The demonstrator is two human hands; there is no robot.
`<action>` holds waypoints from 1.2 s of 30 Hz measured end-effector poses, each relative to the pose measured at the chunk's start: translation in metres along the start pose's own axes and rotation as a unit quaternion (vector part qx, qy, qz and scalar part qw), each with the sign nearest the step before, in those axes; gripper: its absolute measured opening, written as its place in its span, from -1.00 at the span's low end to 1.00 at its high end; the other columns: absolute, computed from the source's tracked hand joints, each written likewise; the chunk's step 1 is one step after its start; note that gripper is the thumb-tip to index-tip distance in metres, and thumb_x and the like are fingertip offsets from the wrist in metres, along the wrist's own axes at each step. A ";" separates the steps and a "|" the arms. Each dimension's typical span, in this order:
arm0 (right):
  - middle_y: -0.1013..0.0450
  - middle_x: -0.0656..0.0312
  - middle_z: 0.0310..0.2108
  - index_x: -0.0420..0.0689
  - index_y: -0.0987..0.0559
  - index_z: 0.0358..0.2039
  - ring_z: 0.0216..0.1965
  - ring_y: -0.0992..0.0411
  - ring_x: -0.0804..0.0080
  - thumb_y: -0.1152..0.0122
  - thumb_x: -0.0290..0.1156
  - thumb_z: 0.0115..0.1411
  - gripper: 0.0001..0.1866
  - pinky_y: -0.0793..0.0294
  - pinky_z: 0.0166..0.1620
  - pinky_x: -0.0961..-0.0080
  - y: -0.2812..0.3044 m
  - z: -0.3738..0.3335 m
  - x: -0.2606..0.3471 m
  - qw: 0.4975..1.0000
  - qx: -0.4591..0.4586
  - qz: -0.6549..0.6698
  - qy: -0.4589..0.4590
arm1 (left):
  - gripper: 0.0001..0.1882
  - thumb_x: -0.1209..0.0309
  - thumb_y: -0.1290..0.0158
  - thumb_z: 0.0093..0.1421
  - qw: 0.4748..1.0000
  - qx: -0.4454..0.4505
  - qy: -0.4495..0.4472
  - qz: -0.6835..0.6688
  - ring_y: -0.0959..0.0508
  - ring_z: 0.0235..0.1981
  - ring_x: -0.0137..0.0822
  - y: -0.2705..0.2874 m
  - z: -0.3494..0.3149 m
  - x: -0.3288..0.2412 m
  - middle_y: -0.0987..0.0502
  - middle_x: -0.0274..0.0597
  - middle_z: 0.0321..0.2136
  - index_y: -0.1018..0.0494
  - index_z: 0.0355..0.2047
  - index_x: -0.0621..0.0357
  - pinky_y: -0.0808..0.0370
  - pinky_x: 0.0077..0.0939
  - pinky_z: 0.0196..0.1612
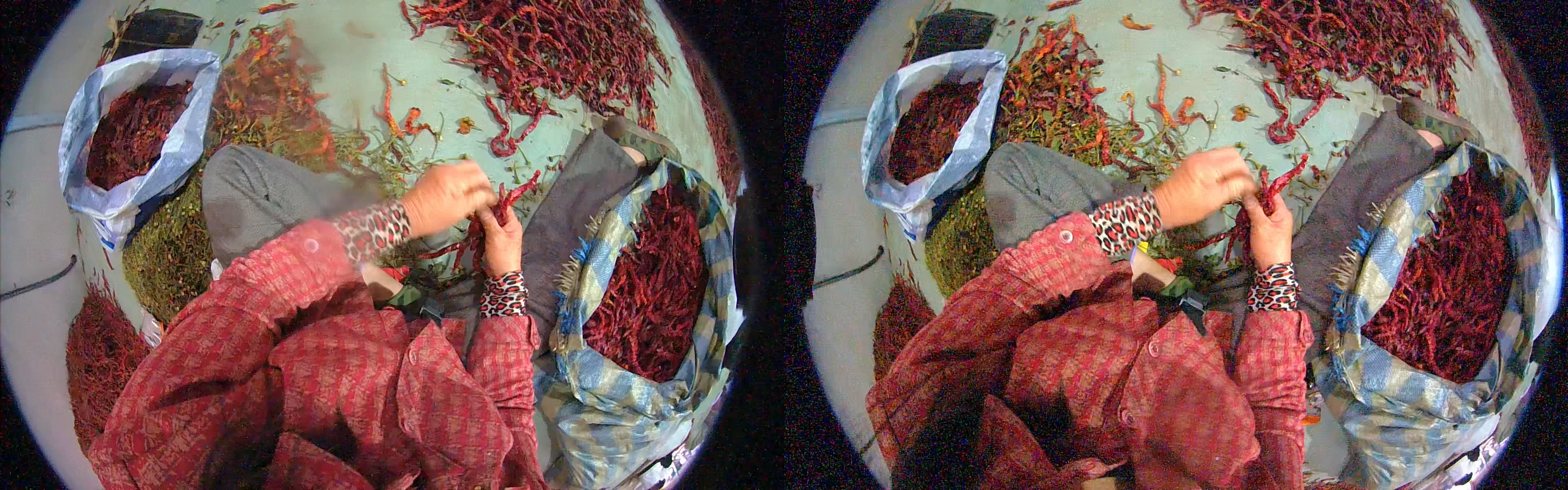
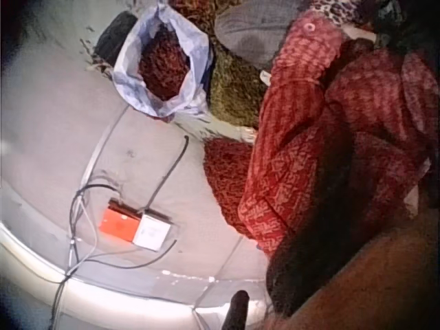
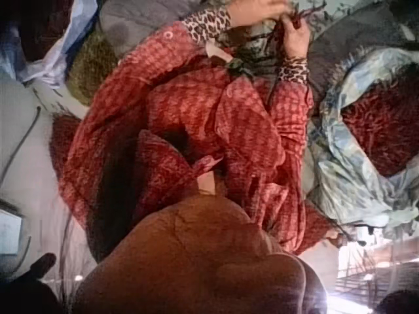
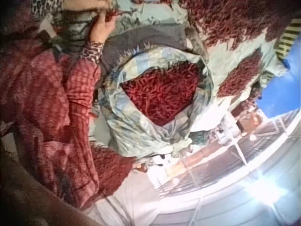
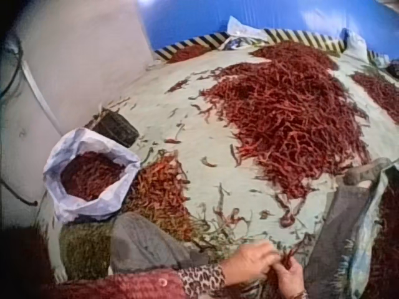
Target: The person sits on the floor and removes stems from dried red chili peppers by hand. They pick up peppers from a large pile, pull off the stems, and place the de-stemmed peppers into a sack while discarding the stems onto the floor.
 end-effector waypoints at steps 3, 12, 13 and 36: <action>-0.32 0.38 -0.51 -0.19 -0.45 -0.38 -0.50 -0.25 0.68 -0.06 -0.43 0.01 -0.85 -0.24 -0.43 0.72 -0.036 -0.018 0.045 0.986 0.151 -0.026 0.066 | -0.77 0.31 0.08 0.07 0.955 -0.041 0.274 -0.103 -0.43 -0.61 -0.45 0.012 0.008 0.086 -0.44 -0.22 -0.63 -0.41 -0.48 0.24 -0.38 -0.54 -0.47; -0.35 0.22 -0.47 -0.19 -0.33 -0.30 -0.42 -0.37 0.38 0.00 -0.42 0.07 -0.82 -0.43 -0.26 0.39 0.017 0.025 0.009 0.934 -0.045 0.355 -0.018 | -0.75 0.35 0.13 0.05 0.909 0.151 0.070 0.382 -0.40 -0.29 -0.06 -0.032 0.115 0.131 -0.34 -0.08 -0.27 -0.28 -0.25 0.15 -0.36 -0.23 -0.29; -0.36 0.22 -0.50 -0.18 -0.34 -0.32 -0.49 -0.37 0.43 -0.01 -0.41 0.07 -0.82 -0.45 -0.33 0.45 0.017 0.026 0.009 0.932 -0.048 0.359 -0.018 | -0.76 0.34 0.13 0.05 0.899 0.156 0.078 0.402 -0.40 -0.29 -0.06 -0.032 0.116 0.136 -0.35 -0.09 -0.29 -0.29 -0.28 0.15 -0.35 -0.21 -0.29; -0.34 0.38 -0.60 -0.14 -0.42 -0.45 -0.61 -0.26 0.63 -0.13 -0.37 0.00 -0.86 -0.25 -0.53 0.68 0.013 0.011 0.008 0.979 -0.023 0.202 0.019 | -0.83 0.36 0.15 0.05 0.955 0.219 0.088 0.177 -0.42 -0.48 0.06 -0.035 -0.003 0.029 -0.40 0.07 -0.60 -0.33 -0.42 0.19 -0.34 -0.15 -0.45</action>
Point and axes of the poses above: each hand's wrist, its own z-axis towards the middle knuckle, its own y-axis out of the back of the hand, x = y × z, the point moved 10 cm from there along z, towards the middle knuckle
